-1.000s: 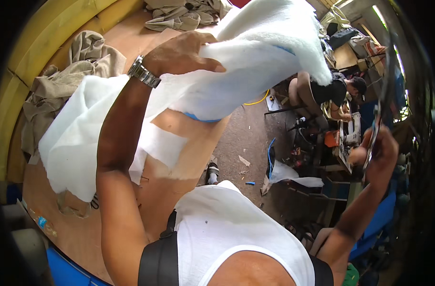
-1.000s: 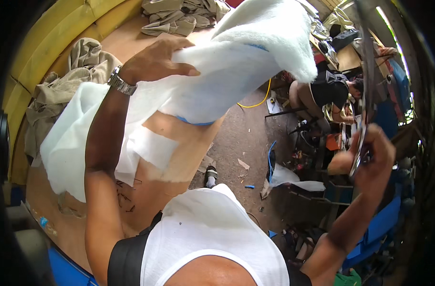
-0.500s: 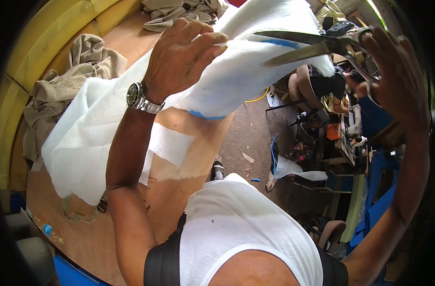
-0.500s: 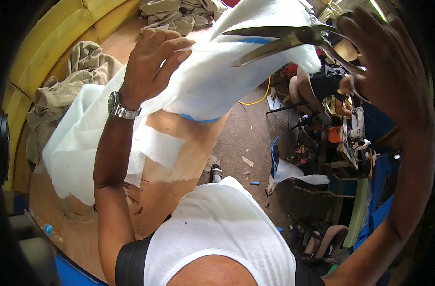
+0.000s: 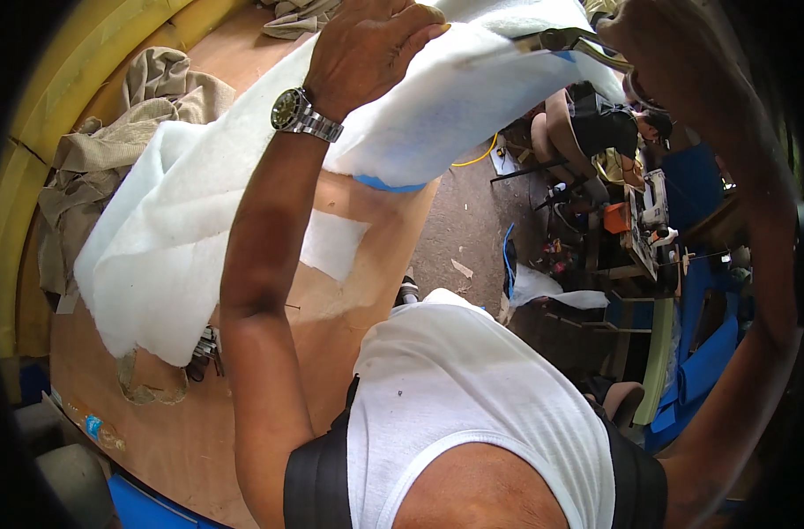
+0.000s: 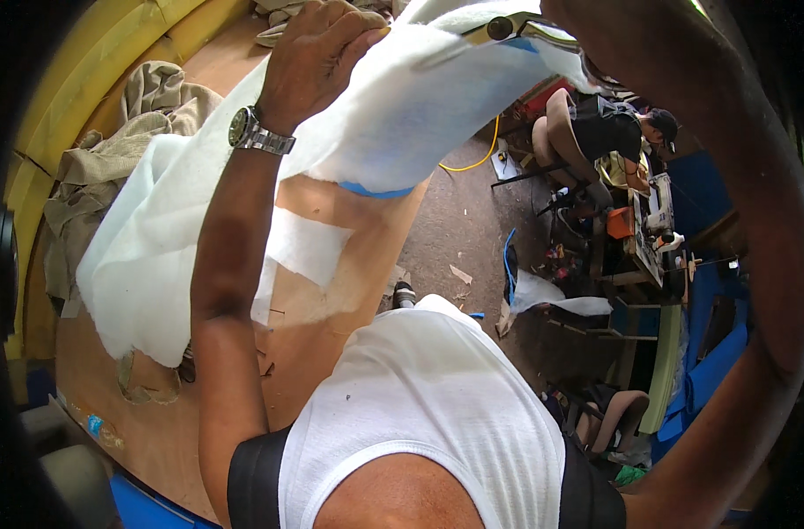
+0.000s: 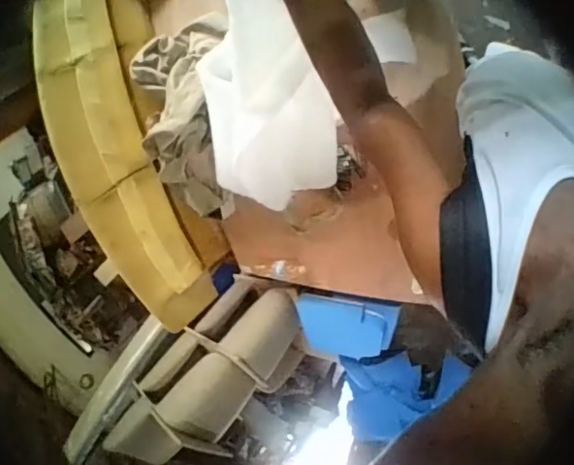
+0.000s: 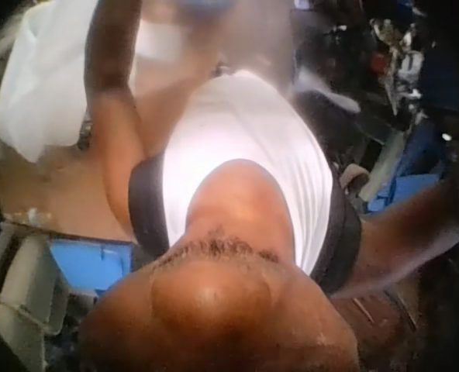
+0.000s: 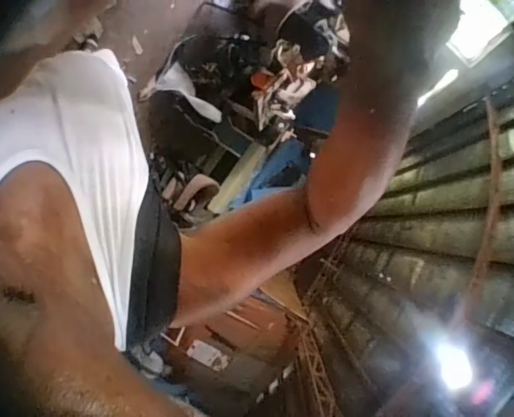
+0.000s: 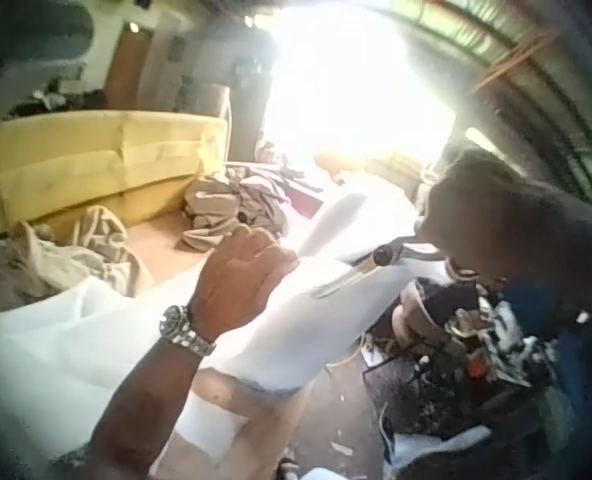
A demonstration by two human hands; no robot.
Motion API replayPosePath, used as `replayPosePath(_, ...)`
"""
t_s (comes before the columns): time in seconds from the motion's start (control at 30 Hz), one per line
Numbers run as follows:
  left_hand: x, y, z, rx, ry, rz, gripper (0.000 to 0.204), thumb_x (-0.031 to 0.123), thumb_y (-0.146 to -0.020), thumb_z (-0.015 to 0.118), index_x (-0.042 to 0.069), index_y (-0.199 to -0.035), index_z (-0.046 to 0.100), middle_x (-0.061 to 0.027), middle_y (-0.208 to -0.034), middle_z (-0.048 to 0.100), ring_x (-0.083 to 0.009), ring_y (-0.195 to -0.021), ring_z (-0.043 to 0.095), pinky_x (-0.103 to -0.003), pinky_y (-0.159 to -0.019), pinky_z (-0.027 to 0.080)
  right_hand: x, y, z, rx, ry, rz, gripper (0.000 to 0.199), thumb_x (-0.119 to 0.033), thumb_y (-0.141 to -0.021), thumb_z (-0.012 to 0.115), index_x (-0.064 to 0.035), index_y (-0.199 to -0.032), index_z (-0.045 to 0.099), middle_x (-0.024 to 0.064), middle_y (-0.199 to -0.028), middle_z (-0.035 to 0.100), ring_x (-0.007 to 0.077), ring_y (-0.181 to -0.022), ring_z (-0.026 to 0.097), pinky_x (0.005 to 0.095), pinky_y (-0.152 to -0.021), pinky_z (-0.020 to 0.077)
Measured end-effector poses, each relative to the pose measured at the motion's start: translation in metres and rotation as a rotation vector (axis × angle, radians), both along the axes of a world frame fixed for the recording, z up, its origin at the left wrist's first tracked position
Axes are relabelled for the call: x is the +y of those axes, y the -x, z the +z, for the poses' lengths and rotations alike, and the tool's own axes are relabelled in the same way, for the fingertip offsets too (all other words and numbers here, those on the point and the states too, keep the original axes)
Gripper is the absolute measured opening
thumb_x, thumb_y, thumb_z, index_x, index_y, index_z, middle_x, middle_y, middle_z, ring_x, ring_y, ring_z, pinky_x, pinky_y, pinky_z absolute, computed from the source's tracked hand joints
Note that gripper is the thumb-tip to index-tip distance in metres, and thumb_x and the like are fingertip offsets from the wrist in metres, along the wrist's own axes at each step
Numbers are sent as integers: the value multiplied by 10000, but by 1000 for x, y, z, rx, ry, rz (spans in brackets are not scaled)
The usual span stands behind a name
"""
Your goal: The person cuts a piece of white foam using scissors, then applies a yellow liquid from a plastic bottle onto a blue foam cushion. They then place and smooth the cut white foam onto the cushion, trimming excess material with scissors.
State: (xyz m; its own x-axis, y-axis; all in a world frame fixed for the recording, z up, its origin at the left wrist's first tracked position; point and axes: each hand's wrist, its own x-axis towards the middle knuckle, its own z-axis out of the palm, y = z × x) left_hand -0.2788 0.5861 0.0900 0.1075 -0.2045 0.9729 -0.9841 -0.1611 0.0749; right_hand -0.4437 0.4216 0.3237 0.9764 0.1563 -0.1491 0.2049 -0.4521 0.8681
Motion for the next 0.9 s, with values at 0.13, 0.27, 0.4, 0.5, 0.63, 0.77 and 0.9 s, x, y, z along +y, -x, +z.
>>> replayPosePath(0.13, -1, -9, -7, -15, 8, 32, 107, 155, -929, 635, 94, -998, 689, -54, -883, 649, -258, -793, 564, -393, -740, 455, 5, 1, 3, -3, 25, -14, 808, -221, -623, 892, -141, -1340, 529, 90, -1404, 531, 258, -1248, 550, 446, -1073, 398)
replayPosePath(0.27, 0, -9, -11, 4, -51, 58, 188, 236, -951, 640, 100, -1066, 699, -53, -933, 681, -241, -851, 594, -380, -761, 476, 7, 2, 5, -5, 9, -28, 792, -229, -626, 890, -143, -1330, 538, 87, -1391, 539, 256, -1240, 555, 446, -1062, 403)
replayPosePath(0.4, 1, -8, -11, 5, 13, 40, 80, 129, -913, 616, 67, -894, 663, -111, -818, 597, -299, -794, 549, -413, -756, 436, 10, 0, 1, 18, -10, -51, 775, -238, -629, 888, -146, -1319, 547, 84, -1379, 547, 255, -1232, 560, 446, -1051, 409)
replayPosePath(0.5, 5, -12, -11, 41, 26, 24, 79, 127, -914, 617, 59, -905, 657, -115, -828, 603, -306, -812, 558, -417, -775, 444, 12, -4, -2, 34, -16, -60, 763, -244, -632, 887, -147, -1311, 554, 82, -1369, 553, 254, -1226, 563, 446, -1042, 413)
replayPosePath(0.63, 7, -18, -12, -1, 61, 19, 77, 115, -920, 612, 48, -928, 649, -122, -844, 616, -315, -827, 573, -425, -798, 454, 15, -12, -6, 52, -18, -65, 746, -252, -635, 886, -150, -1300, 564, 79, -1357, 561, 252, -1218, 569, 445, -1031, 418)
replayPosePath(0.77, 5, -16, -14, 30, 125, -47, 83, 114, -927, 606, 42, -932, 648, -129, -847, 617, -320, -834, 574, -429, -823, 450, 17, -24, -22, 76, -29, -54, 730, -261, -638, 884, -152, -1290, 573, 77, -1344, 570, 251, -1210, 574, 445, -1020, 423)
replayPosePath(0.9, 8, -10, -14, 55, 85, -32, 93, 121, -932, 603, 40, -936, 648, -131, -846, 604, -319, -843, 565, -434, -812, 446, 19, -35, -44, 114, -47, -48, 714, -269, -641, 882, -155, -1279, 583, 74, -1332, 578, 249, -1203, 579, 445, -1009, 428)
